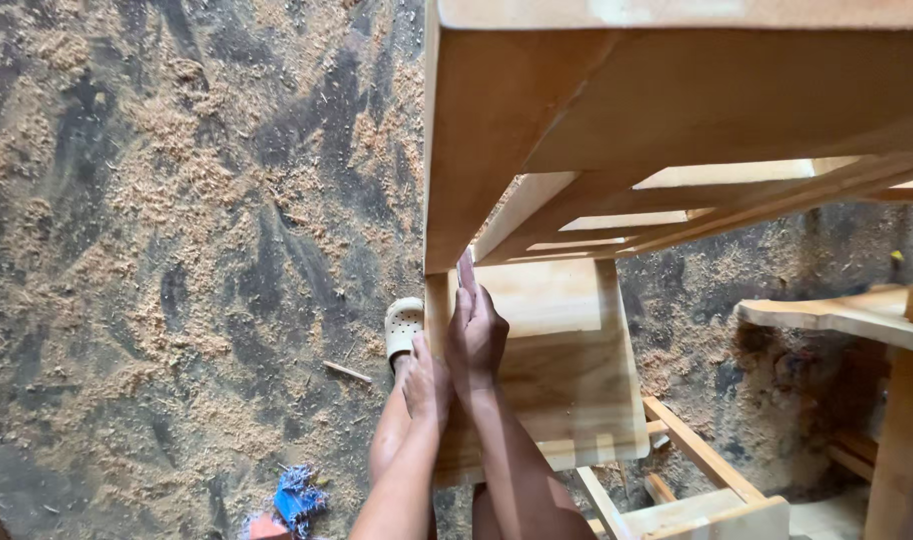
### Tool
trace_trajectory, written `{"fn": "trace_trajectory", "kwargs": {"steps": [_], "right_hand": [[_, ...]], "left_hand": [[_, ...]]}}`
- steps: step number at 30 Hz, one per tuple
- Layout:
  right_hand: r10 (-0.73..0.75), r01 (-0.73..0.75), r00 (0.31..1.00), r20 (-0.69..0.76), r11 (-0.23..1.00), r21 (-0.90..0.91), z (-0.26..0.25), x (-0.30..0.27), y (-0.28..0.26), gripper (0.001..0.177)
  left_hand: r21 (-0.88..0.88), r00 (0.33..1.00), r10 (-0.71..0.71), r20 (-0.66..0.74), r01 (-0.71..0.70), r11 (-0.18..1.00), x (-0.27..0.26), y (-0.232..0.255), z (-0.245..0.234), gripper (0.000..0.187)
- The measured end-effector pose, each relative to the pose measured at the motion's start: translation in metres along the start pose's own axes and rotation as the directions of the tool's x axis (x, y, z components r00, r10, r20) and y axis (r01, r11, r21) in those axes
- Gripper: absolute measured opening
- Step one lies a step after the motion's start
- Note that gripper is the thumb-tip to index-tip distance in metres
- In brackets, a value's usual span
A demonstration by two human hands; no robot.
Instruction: The person sands the surface of a wooden chair with a small piece of sandpaper by hand.
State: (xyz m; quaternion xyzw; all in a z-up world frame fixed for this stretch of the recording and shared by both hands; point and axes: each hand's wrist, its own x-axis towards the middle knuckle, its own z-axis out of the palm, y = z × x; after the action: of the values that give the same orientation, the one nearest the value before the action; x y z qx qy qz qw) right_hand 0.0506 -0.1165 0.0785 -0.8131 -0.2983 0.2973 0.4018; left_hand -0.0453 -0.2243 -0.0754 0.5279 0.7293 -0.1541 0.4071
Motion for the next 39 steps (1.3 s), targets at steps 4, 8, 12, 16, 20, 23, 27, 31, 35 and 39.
{"fn": "trace_trajectory", "kwargs": {"steps": [4,8,12,16,20,23,27,31,35,39], "right_hand": [[-0.005,0.004,1.000,-0.024,0.999,-0.035,0.004,0.003,-0.002,0.039],[-0.128,0.134,0.990,-0.062,0.986,0.096,-0.001,-0.007,-0.009,0.038],[0.010,-0.010,0.997,-0.078,1.000,0.003,0.012,0.013,-0.004,0.037],[-0.019,0.022,0.997,-0.074,0.999,0.037,0.000,-0.007,-0.017,0.038],[-0.094,0.092,0.990,-0.104,0.996,-0.020,0.006,0.003,-0.013,0.038],[0.114,-0.113,0.992,-0.061,0.993,0.014,0.016,0.015,-0.007,0.039],[-0.107,0.107,0.991,-0.079,0.994,-0.008,0.005,-0.004,-0.009,0.041],[-0.008,0.011,0.997,-0.074,0.999,0.041,0.022,0.014,0.001,0.042],[-0.002,0.002,0.998,-0.065,1.000,-0.007,0.004,-0.012,-0.012,0.042],[-0.028,0.026,0.995,-0.096,0.999,-0.019,0.012,0.005,-0.009,0.039]], "left_hand": [[0.033,0.981,0.128,-0.148,-0.124,0.992,0.004,-0.020,0.021,0.041],[0.064,0.977,0.131,-0.167,-0.122,0.990,0.018,-0.012,0.023,0.038],[0.030,0.969,0.161,-0.190,-0.158,0.987,0.008,-0.013,0.018,0.034],[0.034,0.982,0.131,-0.136,-0.127,0.991,0.014,-0.008,0.014,0.037],[-0.041,0.947,0.224,-0.230,-0.239,0.970,0.007,-0.016,0.017,0.038],[-0.028,0.946,0.229,-0.228,-0.242,0.970,0.013,-0.017,0.019,0.037],[0.016,0.979,0.144,-0.146,-0.143,0.990,0.004,-0.016,0.019,0.049],[0.024,0.990,0.113,-0.089,-0.111,0.993,0.007,-0.020,0.020,0.046],[0.036,0.972,0.184,-0.147,-0.180,0.983,0.009,-0.017,0.014,0.050],[-0.004,0.969,0.199,-0.148,-0.202,0.979,0.007,-0.021,0.015,0.047]]}}
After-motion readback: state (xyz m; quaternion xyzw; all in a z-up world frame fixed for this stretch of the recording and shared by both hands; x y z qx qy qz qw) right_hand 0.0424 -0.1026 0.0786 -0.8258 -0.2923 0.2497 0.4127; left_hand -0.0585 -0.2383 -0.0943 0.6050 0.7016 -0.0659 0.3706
